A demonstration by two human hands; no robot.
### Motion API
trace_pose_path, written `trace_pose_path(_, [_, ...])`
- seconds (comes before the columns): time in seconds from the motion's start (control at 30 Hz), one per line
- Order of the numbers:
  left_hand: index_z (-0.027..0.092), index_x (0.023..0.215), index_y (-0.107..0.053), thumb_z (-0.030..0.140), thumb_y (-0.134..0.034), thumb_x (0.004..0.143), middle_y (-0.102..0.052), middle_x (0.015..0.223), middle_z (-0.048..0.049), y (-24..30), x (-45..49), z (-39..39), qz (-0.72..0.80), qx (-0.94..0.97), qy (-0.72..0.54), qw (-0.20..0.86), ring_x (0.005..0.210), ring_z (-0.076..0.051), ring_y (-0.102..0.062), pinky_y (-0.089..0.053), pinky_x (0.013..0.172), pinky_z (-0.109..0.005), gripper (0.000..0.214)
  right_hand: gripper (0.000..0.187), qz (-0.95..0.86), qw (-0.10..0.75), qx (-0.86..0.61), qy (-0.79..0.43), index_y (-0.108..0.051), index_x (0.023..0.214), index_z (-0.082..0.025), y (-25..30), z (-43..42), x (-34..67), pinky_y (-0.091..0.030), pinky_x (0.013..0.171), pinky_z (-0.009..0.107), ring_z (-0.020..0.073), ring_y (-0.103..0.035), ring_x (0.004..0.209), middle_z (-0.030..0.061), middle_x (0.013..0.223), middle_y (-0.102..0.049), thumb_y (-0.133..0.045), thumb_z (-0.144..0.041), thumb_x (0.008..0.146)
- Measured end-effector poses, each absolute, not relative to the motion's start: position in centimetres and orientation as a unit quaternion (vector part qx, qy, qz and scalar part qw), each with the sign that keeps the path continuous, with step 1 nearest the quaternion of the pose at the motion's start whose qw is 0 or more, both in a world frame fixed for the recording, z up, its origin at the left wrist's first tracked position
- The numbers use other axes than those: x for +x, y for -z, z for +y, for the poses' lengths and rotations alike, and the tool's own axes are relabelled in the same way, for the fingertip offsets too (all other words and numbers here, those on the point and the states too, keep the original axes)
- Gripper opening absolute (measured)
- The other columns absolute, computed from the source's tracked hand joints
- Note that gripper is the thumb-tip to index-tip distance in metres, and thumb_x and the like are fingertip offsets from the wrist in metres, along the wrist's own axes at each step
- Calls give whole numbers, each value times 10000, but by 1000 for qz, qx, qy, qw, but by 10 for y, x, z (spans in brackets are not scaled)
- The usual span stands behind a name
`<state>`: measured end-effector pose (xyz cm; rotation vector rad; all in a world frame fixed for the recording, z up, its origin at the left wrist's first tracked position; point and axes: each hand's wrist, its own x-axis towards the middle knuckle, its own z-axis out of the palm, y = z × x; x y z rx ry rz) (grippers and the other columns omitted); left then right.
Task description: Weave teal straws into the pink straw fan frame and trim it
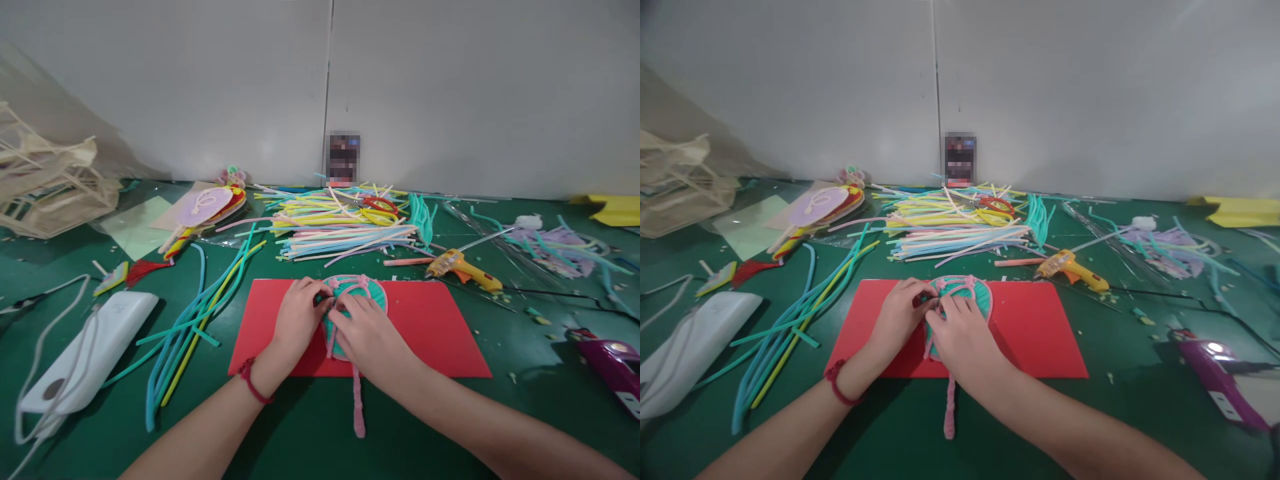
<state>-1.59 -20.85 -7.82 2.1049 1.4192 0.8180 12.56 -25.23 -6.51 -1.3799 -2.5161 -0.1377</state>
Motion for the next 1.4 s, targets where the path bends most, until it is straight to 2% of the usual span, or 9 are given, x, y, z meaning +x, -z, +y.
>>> trace_pose_path(0.17, [188,786,-617,150,-633,765,-595,814,-17,80,-16,-208,520,765,-294,243,821,-174,-533,-441,737,-308,46,135,-864,192,-465,5,-591,900,-136,66,-261,131,-476,747,375,237,-556,896,120,941,-599,-495,-213,846])
trace_pose_path(0.3, [193,780,-620,162,-642,759,-600,822,-14,79,-15,-208,528,761,-287,244,831,-176,-535,-444,752,-314,43,177,-858,212,-464,-57,-571,910,-156,67,-266,139,-484,781,396,244,-548,933,106,987,-591,-562,-307,818])
trace_pose_path(0.43, [197,781,-621,167,-647,755,-601,818,-11,79,-15,-208,529,762,-284,243,831,-177,-541,-444,757,-319,47,189,-851,223,-465,-96,-545,968,-165,68,-271,144,-478,836,408,245,-518,1004,110,1079,-549,-554,-227,789])
trace_pose_path(0.57, [196,777,-620,169,-646,757,-609,826,-11,77,-16,-207,529,760,-285,246,836,-177,-544,-440,758,-319,43,288,-846,235,-467,-104,-528,1002,-155,69,-275,145,-483,855,420,253,-509,1037,125,1089,-530,-489,-91,724])
trace_pose_path(0.67, [196,779,-621,167,-646,757,-612,826,-11,76,-15,-207,530,758,-286,251,836,-175,-544,-439,755,-315,44,314,-848,233,-466,-97,-534,1006,-150,69,-275,146,-481,871,445,263,-511,1048,133,1087,-537,-476,-77,706])
trace_pose_path(0.83, [199,775,-623,181,-637,766,-609,821,-9,76,-14,-207,533,756,-283,254,831,-174,-544,-438,761,-316,25,367,-858,223,-454,-86,-548,1046,-125,69,-276,147,-386,997,510,271,-489,1118,135,1113,-568,-481,-80,687])
trace_pose_path(0.93, [202,759,-619,192,-627,772,-604,814,-6,76,-15,-207,533,756,-283,252,832,-174,-544,-438,759,-314,19,382,-866,224,-440,-83,-549,1074,-121,69,-276,149,-360,1027,513,261,-482,1153,126,1143,-584,-464,-71,704])
trace_pose_path(1.1, [209,755,-617,194,-610,779,-602,808,-2,75,-14,-208,539,755,-277,250,827,-175,-546,-445,743,-312,30,323,-877,226,-416,-80,-566,1060,-156,68,-274,157,-406,1009,475,215,-537,1118,93,1122,-624,-424,-67,784])
trace_pose_path(1.4, [212,813,-613,190,-593,791,-617,824,-8,73,-14,-208,539,752,-283,254,850,-179,-568,-473,755,-312,37,357,-891,203,-397,-80,-535,1163,-161,64,-274,167,-419,1014,438,196,-517,1171,82,1216,-597,-418,-82,835])
